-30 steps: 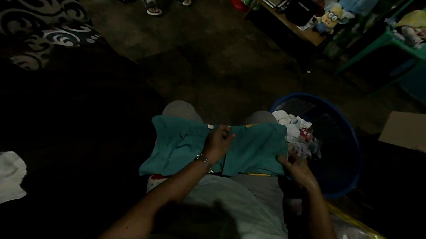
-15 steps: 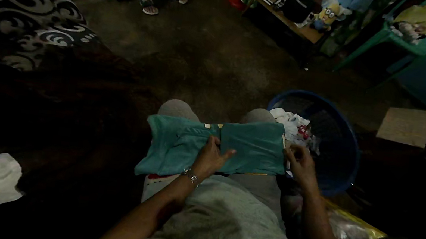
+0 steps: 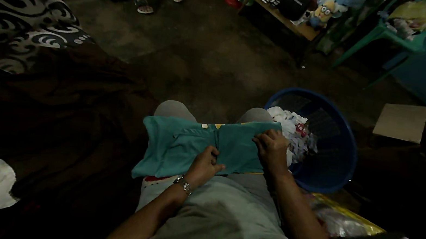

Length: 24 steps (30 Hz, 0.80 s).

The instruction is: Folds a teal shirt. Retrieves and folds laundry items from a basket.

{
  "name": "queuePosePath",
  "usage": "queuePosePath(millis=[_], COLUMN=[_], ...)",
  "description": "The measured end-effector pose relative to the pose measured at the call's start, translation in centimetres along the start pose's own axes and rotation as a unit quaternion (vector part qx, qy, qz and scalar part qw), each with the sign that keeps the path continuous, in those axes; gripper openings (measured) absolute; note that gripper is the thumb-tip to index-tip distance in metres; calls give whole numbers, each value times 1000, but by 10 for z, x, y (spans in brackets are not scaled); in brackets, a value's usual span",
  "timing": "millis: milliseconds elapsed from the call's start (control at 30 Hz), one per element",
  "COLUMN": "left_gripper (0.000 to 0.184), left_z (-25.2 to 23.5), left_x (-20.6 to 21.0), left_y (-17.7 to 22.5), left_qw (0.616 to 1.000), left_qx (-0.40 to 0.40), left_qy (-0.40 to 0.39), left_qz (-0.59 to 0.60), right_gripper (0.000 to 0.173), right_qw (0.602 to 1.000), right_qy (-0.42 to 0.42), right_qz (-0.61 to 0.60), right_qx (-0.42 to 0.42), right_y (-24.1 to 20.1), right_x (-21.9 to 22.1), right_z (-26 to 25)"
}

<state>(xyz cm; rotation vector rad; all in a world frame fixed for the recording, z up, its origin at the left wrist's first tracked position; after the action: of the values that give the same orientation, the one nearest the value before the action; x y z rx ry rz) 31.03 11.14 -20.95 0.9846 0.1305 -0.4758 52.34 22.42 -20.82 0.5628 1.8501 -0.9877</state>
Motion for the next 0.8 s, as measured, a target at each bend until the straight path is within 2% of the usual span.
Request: queuePosePath(millis=[67, 200, 267, 400, 533, 700, 800], left_gripper=[53, 49, 47, 45, 42, 39, 38], left_z=[0, 1, 0, -4, -5, -5, -6], left_x=[0, 0, 0, 3, 2, 0, 0], left_y=[-1, -3, -4, -4, -6, -7, -5], left_qw=[1000, 999, 998, 998, 998, 997, 996], left_qx=[13, 42, 46, 42, 45, 33, 23], left_qy=[2, -2, -6, -14, -18, -31, -47], left_qz=[-12, -31, -34, -41, -47, -60, -71], right_gripper=[21, 31, 31, 24, 25, 19, 23], right_qw=[1000, 977, 979, 995, 999, 1000, 997], right_qy=[6, -50, -51, 12, -15, -10, -35], right_qz=[-9, -153, -150, -88, -45, 28, 28], right_qx=[6, 138, 129, 38, 5, -7, 66], right_y=[1, 18, 28, 24, 7, -5, -4], right_x=[0, -21, -27, -27, -13, -1, -6], right_z=[1, 11, 20, 24, 8, -1, -2])
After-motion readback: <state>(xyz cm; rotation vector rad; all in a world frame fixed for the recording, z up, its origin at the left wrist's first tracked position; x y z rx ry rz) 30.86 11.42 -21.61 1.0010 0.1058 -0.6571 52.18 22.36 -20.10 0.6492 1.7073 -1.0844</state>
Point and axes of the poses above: each hand's wrist, its own z-axis away from the middle knuckle, its own x-axis out of the palm, y = z × x, the point moved 1 cm from there along -z, towards the middle knuckle, and after that the axes turned 8 degrees about -y, right-handed, at the moved point
